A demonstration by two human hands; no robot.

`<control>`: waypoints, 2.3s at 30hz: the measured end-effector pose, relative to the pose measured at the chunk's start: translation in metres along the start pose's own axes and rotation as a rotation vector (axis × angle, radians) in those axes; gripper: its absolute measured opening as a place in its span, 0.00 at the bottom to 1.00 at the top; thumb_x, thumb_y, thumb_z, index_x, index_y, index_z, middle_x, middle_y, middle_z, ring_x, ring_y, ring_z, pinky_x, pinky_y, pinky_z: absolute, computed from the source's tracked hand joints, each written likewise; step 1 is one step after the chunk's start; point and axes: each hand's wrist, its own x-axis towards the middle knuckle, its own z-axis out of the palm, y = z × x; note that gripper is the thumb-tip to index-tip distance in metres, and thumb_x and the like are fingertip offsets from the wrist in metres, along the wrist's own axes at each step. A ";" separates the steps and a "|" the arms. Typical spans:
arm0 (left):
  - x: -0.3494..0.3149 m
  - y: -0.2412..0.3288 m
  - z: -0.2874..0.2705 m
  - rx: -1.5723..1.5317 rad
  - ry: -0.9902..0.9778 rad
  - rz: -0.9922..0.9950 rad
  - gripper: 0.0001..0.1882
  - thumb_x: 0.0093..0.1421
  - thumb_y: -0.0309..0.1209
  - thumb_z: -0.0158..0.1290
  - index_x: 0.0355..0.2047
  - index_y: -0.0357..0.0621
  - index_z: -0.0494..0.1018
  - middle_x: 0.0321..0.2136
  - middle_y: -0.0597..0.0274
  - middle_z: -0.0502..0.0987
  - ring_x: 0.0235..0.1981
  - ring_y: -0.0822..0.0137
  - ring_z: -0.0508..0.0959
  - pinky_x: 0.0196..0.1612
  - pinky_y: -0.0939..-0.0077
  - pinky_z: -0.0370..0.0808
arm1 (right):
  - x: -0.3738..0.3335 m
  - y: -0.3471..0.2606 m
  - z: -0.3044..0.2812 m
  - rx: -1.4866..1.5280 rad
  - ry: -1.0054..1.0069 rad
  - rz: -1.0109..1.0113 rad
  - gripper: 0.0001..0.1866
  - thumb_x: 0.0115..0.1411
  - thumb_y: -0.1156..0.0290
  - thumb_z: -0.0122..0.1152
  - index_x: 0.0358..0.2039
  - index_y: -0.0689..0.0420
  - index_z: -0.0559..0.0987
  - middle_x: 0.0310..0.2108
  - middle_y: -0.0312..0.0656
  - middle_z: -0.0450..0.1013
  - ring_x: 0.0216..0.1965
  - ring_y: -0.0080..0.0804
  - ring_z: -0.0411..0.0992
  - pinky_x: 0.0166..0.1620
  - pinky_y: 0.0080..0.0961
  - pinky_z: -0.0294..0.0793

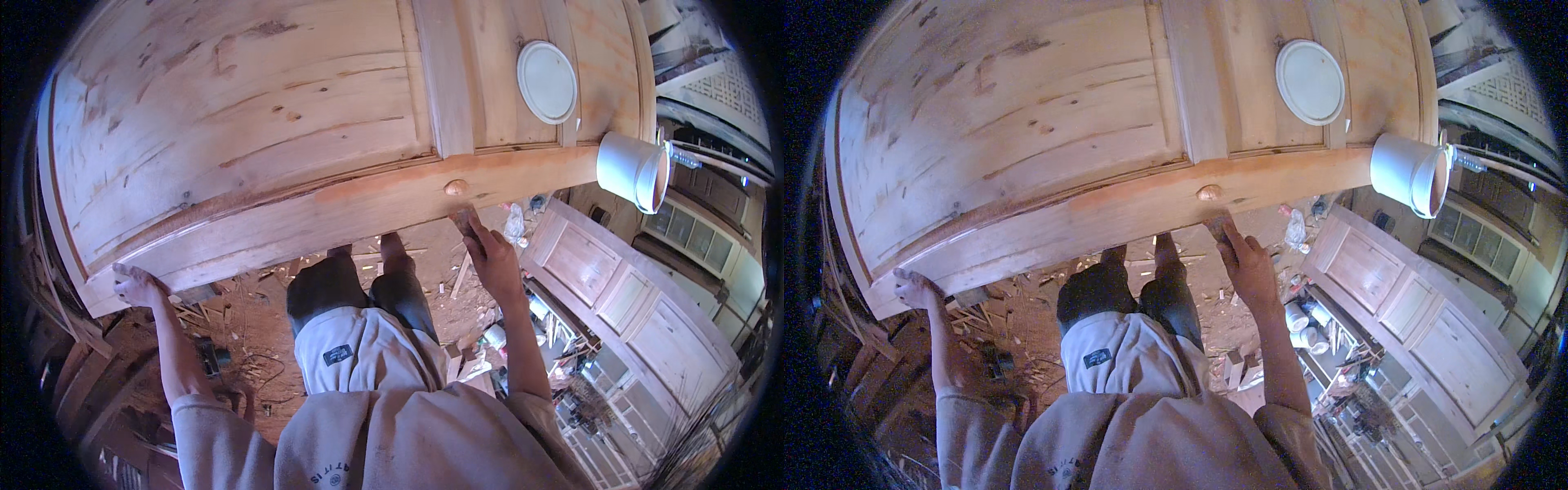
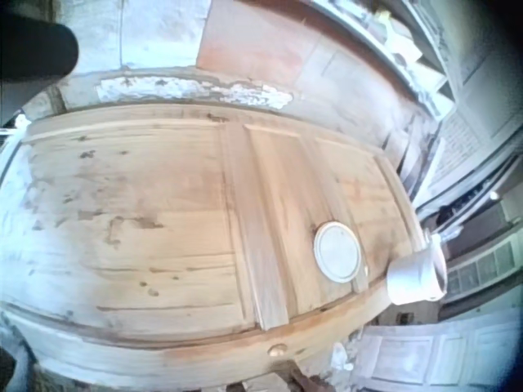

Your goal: The person applies a brown paste from a bucket to the edges and gaps of a wooden door using a putty knife and their finger, dipping the knife back into the bucket to retrieve more material several times.

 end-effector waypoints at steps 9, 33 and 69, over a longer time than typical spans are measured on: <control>0.003 -0.003 0.008 -0.008 -0.013 -0.009 0.48 0.59 0.67 0.34 0.47 0.22 0.65 0.46 0.30 0.68 0.49 0.39 0.69 0.53 0.51 0.65 | 0.072 -0.009 -0.049 -0.484 -0.392 -0.201 0.25 0.65 0.55 0.48 0.62 0.38 0.60 0.30 0.53 0.73 0.30 0.56 0.75 0.32 0.48 0.77; 0.017 -0.018 0.027 0.008 0.002 0.000 0.48 0.57 0.68 0.37 0.46 0.25 0.66 0.46 0.32 0.69 0.51 0.41 0.69 0.54 0.52 0.65 | 0.059 -0.039 -0.047 -0.417 -0.272 -0.234 0.24 0.62 0.62 0.56 0.59 0.41 0.68 0.30 0.49 0.74 0.28 0.51 0.75 0.30 0.42 0.75; 0.044 -0.058 0.048 0.032 -0.089 0.032 0.47 0.55 0.69 0.39 0.51 0.30 0.67 0.47 0.35 0.71 0.52 0.44 0.69 0.55 0.53 0.64 | 0.054 0.024 -0.061 -0.496 -0.392 -0.180 0.24 0.62 0.62 0.55 0.60 0.40 0.67 0.28 0.51 0.71 0.29 0.52 0.73 0.33 0.42 0.73</control>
